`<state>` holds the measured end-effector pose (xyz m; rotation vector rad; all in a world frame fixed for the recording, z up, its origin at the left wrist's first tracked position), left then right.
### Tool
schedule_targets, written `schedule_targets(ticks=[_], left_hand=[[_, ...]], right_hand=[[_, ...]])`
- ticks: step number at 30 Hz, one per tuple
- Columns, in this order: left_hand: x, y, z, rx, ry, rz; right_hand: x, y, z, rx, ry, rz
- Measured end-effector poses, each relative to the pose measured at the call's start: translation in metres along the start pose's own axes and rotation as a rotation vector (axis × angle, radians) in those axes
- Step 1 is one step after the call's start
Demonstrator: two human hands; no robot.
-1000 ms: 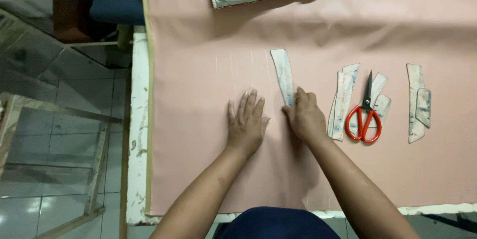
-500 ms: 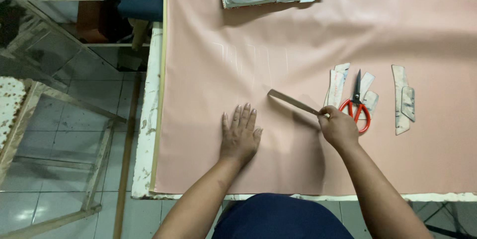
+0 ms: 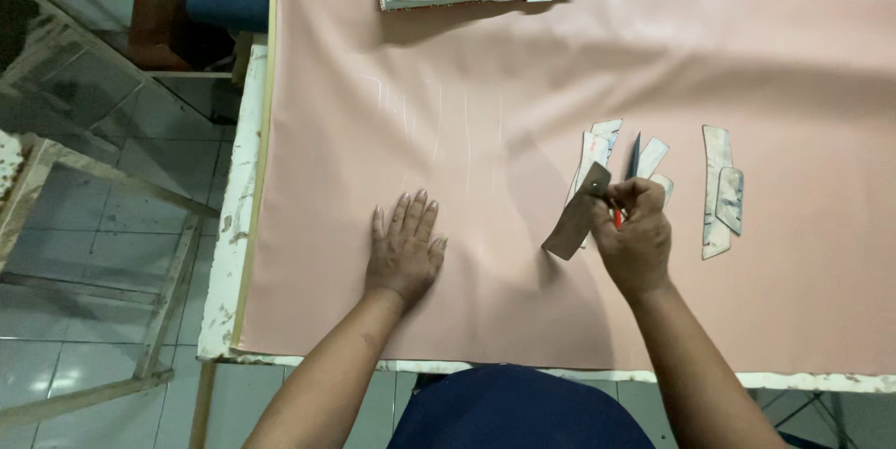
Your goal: The person places several cardboard pattern pieces on a large sheet of pink fabric, then uses a small yellow marking tool to trace the outlines of the patterns onto the fabric. The person repeats this process for multiple pattern pieces, creating a series of marked outlines on the fabric.
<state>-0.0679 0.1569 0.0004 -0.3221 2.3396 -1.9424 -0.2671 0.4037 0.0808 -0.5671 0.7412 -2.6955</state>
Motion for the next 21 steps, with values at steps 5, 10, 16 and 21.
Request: schedule_targets(ticks=[5, 10, 16, 21], left_hand=[[0.003, 0.002, 0.000, 0.006, -0.013, 0.011], [0.012, 0.004, 0.002, 0.012, 0.007, -0.018], [0.031, -0.004, -0.002, -0.083, -0.052, 0.098], [0.104, -0.006, -0.011, -0.293, 0.093, -0.177]], right_hand=[[-0.015, 0.021, -0.015, -0.214, 0.192, 0.140], [0.009, 0.040, -0.035, -0.250, 0.402, 0.332], [0.065, 0.079, -0.045, -0.091, 0.541, 0.452], [0.096, 0.116, -0.051, -0.004, 0.627, 0.520]])
Point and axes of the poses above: each hand's wrist, its own x-axis towards the middle knuckle, its own y-axis out of the palm, z = x × y, the point moved 3 cm from there along x, towards the middle knuckle, and after that the axes turned 12 degrees about y, right-handed, at the moved point
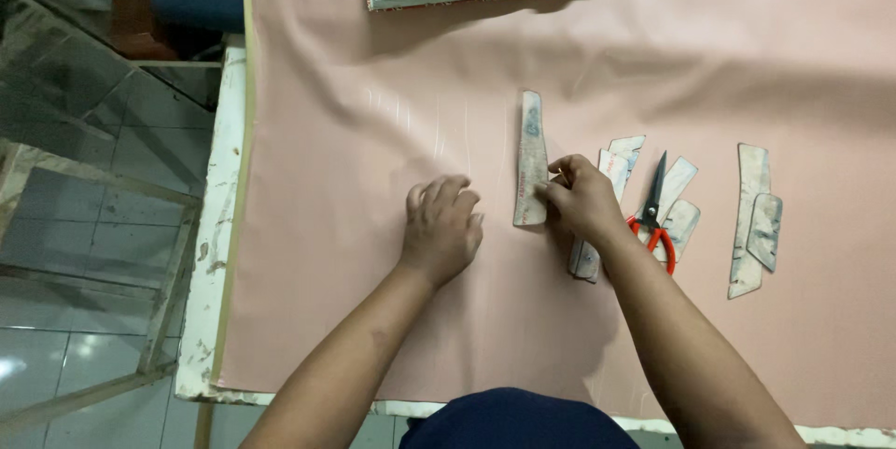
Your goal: The person places several cardboard pattern pieces on a large sheet of pink fabric, then uses a small yellow marking tool to trace the outlines of the patterns onto the fabric. The person repeats this process for multiple pattern pieces, creating a series of marked outlines on the fabric.
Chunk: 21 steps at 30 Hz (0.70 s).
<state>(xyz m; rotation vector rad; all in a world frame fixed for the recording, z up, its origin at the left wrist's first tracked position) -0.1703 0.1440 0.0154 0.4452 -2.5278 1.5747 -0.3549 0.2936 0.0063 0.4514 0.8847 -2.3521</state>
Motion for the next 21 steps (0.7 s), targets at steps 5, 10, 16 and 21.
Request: schedule_targets(ticks=[5, 10, 16, 21], left_hand=[[0.051, 0.024, 0.009, -0.054, 0.011, 0.124], [0.052, 0.028, 0.016, -0.124, -0.055, 0.173], [0.048, 0.027, 0.017, -0.159, -0.019, 0.130], [0.048, 0.022, 0.014, -0.192, -0.021, 0.131]], right_hand=[[0.001, 0.005, -0.002, -0.199, -0.098, -0.147], [-0.009, 0.001, -0.008, -0.332, -0.213, -0.169], [-0.012, -0.002, -0.014, -0.331, -0.229, -0.092], [-0.015, -0.003, -0.011, -0.339, -0.208, -0.083]])
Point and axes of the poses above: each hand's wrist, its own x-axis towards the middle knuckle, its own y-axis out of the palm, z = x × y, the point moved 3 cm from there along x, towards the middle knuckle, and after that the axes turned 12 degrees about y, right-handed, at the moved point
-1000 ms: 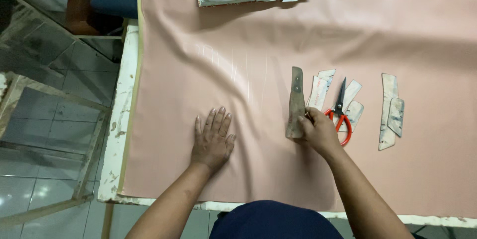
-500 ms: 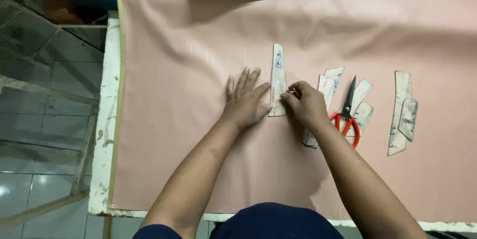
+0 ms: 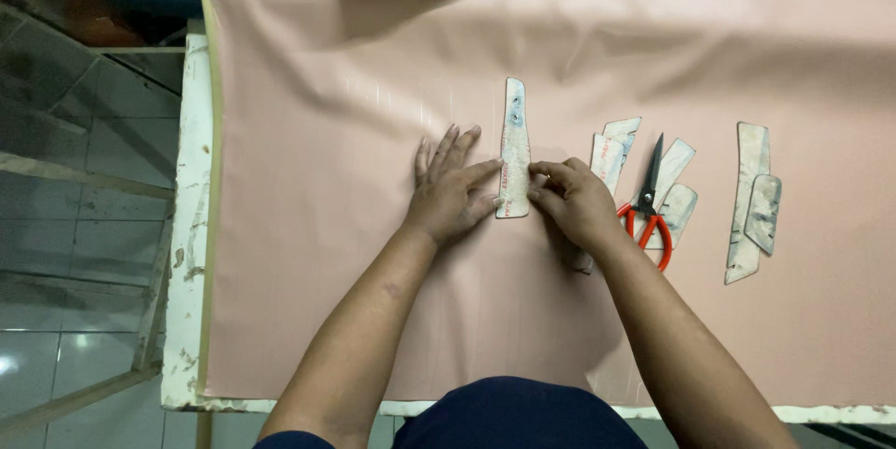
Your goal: The person places several cardboard pattern pieces on a large sheet of pink fabric, then uses a small yellow marking tool to trace the outlines of the patterns onto the fabric. The person repeats this process for multiple pattern pieces, creating a series of marked outlines on the fabric.
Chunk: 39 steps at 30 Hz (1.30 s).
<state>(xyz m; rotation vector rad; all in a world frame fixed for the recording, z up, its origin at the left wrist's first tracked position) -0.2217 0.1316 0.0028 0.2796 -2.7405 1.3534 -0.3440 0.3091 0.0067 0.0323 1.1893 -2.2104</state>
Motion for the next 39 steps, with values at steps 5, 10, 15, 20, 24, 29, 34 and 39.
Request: schedule_targets(ticks=[5, 10, 15, 20, 24, 29, 34, 39], left_hand=[[0.001, -0.002, -0.001, -0.013, -0.038, 0.026], [0.000, -0.001, -0.001, 0.005, -0.034, 0.031], [0.000, 0.000, 0.000, 0.013, -0.019, 0.025], [-0.001, 0.002, 0.000, 0.022, -0.014, 0.026], [-0.001, 0.003, 0.000, 0.034, -0.009, 0.028], [-0.002, 0.001, 0.001, 0.029, 0.017, 0.015], [-0.002, 0.000, -0.001, 0.023, 0.001, 0.017], [-0.001, -0.004, -0.010, 0.069, 0.001, 0.052]], right_hand=[[-0.002, -0.001, 0.004, 0.028, -0.005, 0.002], [-0.003, -0.001, 0.004, 0.012, 0.010, 0.010], [-0.005, -0.001, 0.005, -0.017, 0.001, -0.011], [-0.007, 0.001, 0.004, -0.016, 0.007, -0.008], [-0.006, 0.001, 0.003, -0.006, 0.003, -0.016], [-0.007, 0.000, 0.005, -0.003, -0.009, -0.014], [-0.008, -0.002, 0.008, -0.010, 0.009, -0.004], [-0.008, 0.001, 0.005, -0.049, -0.005, -0.012]])
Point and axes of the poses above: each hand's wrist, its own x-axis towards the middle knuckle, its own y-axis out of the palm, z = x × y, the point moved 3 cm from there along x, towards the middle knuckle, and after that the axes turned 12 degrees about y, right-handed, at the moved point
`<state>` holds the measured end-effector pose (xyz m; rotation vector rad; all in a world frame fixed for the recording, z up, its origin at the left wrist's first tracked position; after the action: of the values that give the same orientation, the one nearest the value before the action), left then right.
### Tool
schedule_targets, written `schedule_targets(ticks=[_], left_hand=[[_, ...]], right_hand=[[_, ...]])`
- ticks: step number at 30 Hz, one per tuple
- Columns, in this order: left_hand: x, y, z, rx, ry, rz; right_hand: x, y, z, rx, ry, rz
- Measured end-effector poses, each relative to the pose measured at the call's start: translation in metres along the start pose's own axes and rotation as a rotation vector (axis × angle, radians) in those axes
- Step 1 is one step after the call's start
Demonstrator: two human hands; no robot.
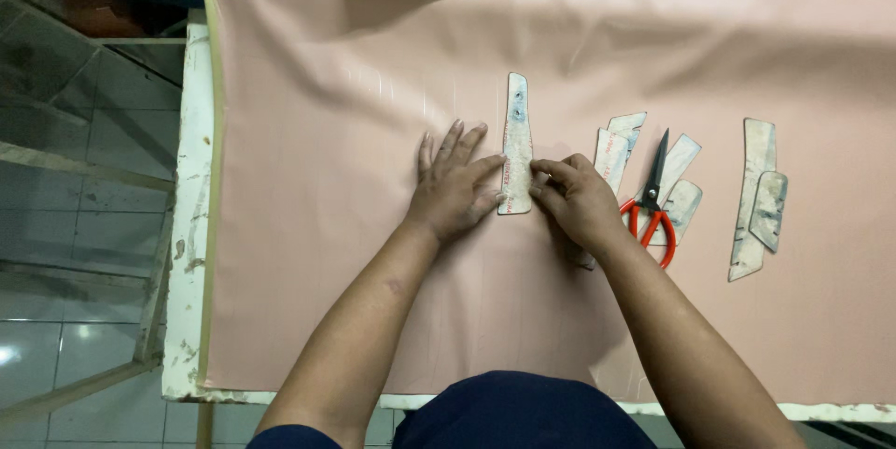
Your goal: The person places several cardboard pattern pieces on a large sheet of pink fabric, then uses a small yellow marking tool to trace the outlines of the patterns onto the fabric. The person repeats this process for multiple pattern pieces, creating a series of marked outlines on the fabric.
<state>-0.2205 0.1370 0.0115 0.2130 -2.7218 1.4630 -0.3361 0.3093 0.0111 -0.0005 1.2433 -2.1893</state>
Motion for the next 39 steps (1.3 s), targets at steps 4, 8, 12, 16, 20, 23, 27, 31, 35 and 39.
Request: schedule_targets(ticks=[4, 8, 12, 16, 20, 23, 27, 31, 35, 39], left_hand=[[0.010, 0.003, -0.022, 0.146, 0.062, 0.142], [0.015, 0.020, -0.045, 0.168, -0.044, 0.325], [0.024, 0.060, -0.059, 0.205, -0.162, 0.408], [0.029, 0.096, -0.052, 0.271, -0.117, 0.025], [0.027, 0.120, -0.043, 0.305, -0.030, -0.021], [0.027, 0.114, -0.042, 0.249, -0.055, 0.041], [0.037, 0.084, -0.042, -0.088, -0.317, 0.077], [0.054, 0.049, -0.042, -0.097, -0.383, -0.070], [0.062, 0.036, -0.035, 0.148, -0.162, 0.026], [0.068, 0.035, -0.031, 0.412, -0.003, 0.113]], right_hand=[[0.004, 0.003, -0.002, 0.012, -0.031, 0.005], [0.025, -0.013, 0.014, 0.031, -0.142, -0.056], [0.033, -0.033, 0.043, -0.033, -0.215, -0.183], [0.045, -0.032, 0.076, -0.019, -0.210, 0.061], [0.049, -0.021, 0.086, -0.105, -0.130, 0.188], [0.055, -0.014, 0.085, -0.217, -0.170, 0.131], [0.078, -0.019, 0.085, -0.217, -0.318, -0.030], [0.106, -0.032, 0.090, -0.186, -0.438, -0.153], [0.120, -0.040, 0.091, -0.074, -0.443, -0.136], [0.121, -0.041, 0.088, -0.014, -0.472, -0.134]])
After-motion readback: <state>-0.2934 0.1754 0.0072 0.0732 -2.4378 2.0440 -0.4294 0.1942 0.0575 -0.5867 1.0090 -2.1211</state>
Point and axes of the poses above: each hand's wrist, its own x-axis towards the middle knuckle, its own y-axis out of the palm, z = x × y, the point moved 3 cm from there along x, towards the middle knuckle, and after that the axes turned 12 degrees about y, right-handed, at the moved point
